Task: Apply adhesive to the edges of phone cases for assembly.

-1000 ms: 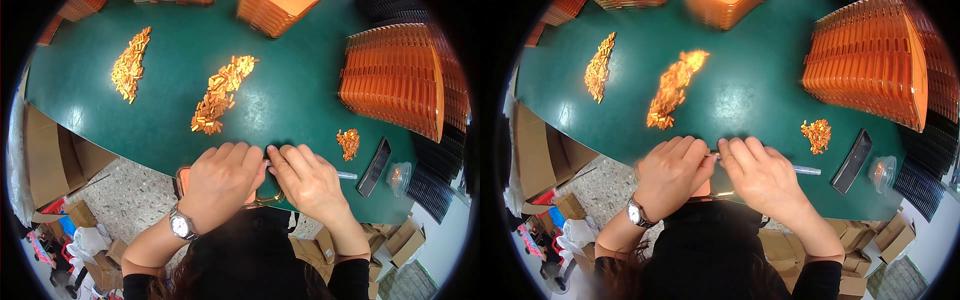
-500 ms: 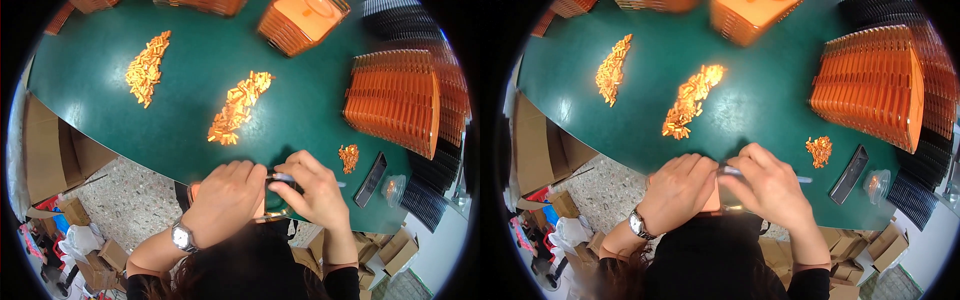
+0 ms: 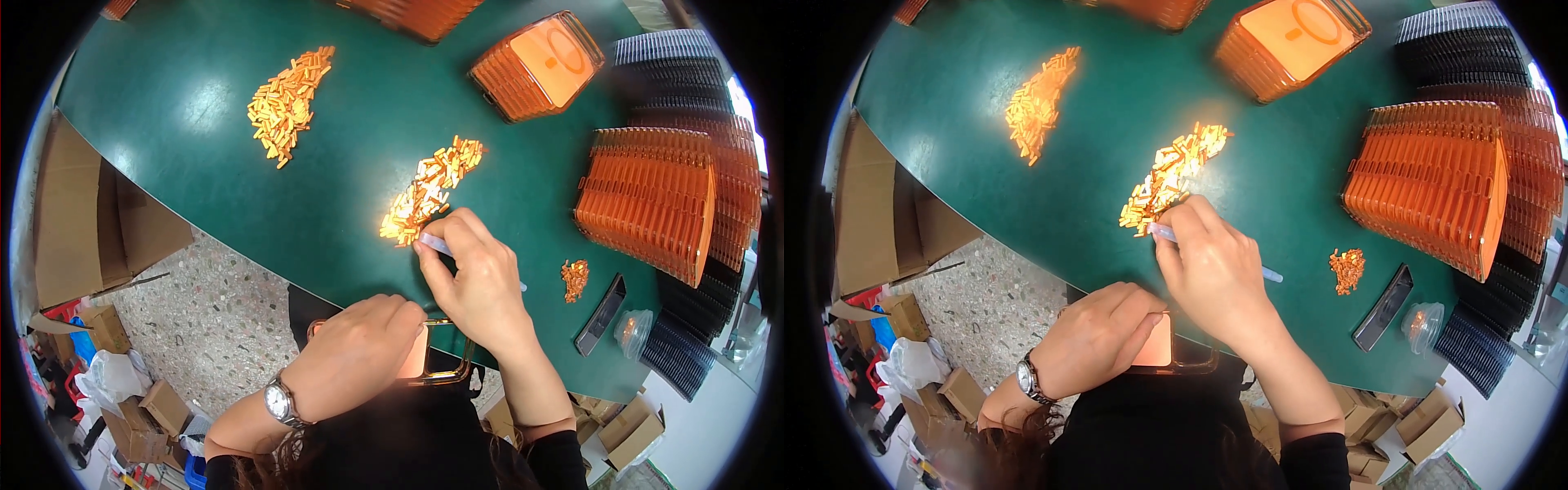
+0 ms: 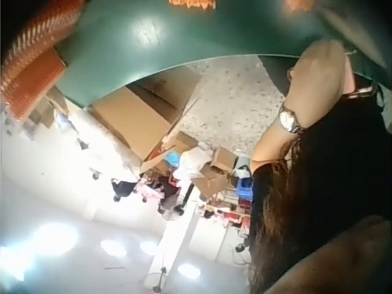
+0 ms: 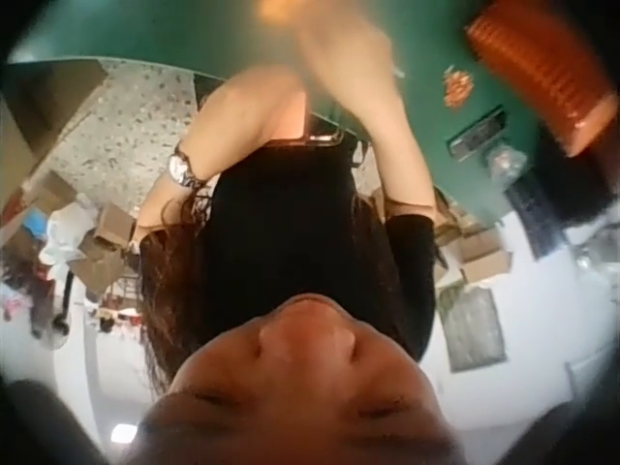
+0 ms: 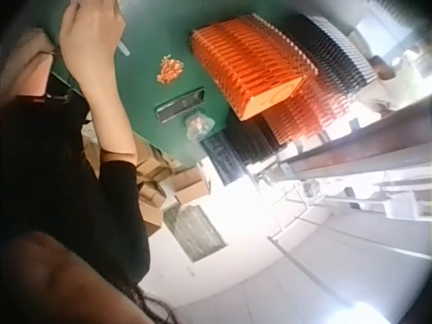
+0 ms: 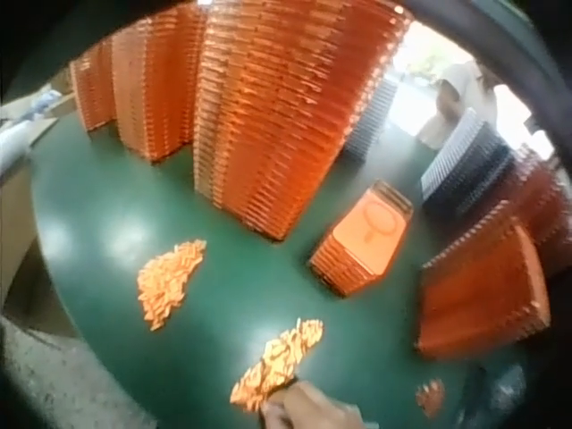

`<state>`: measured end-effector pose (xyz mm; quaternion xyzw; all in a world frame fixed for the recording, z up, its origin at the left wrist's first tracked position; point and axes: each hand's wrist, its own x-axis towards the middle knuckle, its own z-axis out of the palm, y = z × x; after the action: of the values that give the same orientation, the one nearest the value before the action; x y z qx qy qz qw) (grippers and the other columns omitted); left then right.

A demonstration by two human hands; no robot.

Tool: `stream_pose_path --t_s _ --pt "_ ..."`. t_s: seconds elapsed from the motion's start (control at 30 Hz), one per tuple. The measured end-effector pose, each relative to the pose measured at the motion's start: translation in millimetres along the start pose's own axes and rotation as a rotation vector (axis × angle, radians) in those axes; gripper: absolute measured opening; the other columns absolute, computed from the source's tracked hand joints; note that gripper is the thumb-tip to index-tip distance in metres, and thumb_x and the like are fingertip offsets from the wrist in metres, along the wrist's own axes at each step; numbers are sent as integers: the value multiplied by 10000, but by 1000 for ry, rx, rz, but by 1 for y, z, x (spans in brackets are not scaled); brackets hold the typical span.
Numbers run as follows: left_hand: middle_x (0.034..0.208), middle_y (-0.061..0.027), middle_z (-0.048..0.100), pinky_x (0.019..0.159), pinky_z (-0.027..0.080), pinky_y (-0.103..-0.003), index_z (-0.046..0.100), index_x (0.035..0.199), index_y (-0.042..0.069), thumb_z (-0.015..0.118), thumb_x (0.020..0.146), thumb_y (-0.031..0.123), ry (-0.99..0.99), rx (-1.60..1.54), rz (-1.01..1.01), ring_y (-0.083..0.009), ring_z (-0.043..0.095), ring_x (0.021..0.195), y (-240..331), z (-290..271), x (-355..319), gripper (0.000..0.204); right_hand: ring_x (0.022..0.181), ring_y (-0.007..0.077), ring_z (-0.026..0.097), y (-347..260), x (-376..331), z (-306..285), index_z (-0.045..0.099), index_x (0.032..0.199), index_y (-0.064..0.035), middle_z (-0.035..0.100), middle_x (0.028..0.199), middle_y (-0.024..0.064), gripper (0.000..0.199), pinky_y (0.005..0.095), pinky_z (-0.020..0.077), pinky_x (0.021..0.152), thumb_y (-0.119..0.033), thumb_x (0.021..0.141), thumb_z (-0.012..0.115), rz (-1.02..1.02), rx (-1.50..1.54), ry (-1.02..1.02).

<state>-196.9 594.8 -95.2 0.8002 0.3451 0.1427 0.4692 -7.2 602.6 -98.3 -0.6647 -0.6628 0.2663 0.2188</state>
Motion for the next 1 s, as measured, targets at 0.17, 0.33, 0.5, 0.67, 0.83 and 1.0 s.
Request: stream_pose_path --t_s 0.17,0.33,0.5,0.67,0.83,1.0 --pt "902 -123 646 745 549 -427 656 1015 32 667 960 72 10 27 3 -338 660 833 -5 -6 0 69 708 334 660 -1 2 0 658 963 6 654 912 144 97 405 515 638 -63 924 714 35 -8 -58" --pt "898 -107 629 744 542 -420 672 1024 44 669 951 80 22 82 25 -315 653 830 -3 -8 -1 81 695 303 654 5 -3 -8 670 958 18 656 895 139 131 393 507 631 -89 924 737 36 9 -2" --pt "837 -29 573 687 528 -344 626 947 111 674 786 88 85 301 87 -205 636 785 0 -5 -5 170 767 376 692 -5 0 -3 661 969 -11 682 962 153 149 466 538 674 -154 958 698 77 0 -10" --pt "829 -19 572 692 521 -336 627 944 120 667 790 95 104 336 85 -196 630 781 0 -1 -3 160 762 383 689 -7 2 6 644 980 -6 678 968 161 138 467 540 676 -138 965 680 50 5 24" --pt "874 -86 612 720 525 -419 673 1044 80 687 908 94 15 266 19 -296 641 831 -3 -2 2 137 771 391 688 -4 2 1 638 986 -12 671 973 151 110 465 539 680 -114 962 671 65 -9 -2" --pt "921 -181 672 773 540 -461 609 1004 22 625 986 109 63 -10 -218 -395 665 885 1 -8 7 91 743 325 648 5 -17 -25 669 986 -48 628 919 108 73 408 526 655 -49 918 696 -147 4 11"
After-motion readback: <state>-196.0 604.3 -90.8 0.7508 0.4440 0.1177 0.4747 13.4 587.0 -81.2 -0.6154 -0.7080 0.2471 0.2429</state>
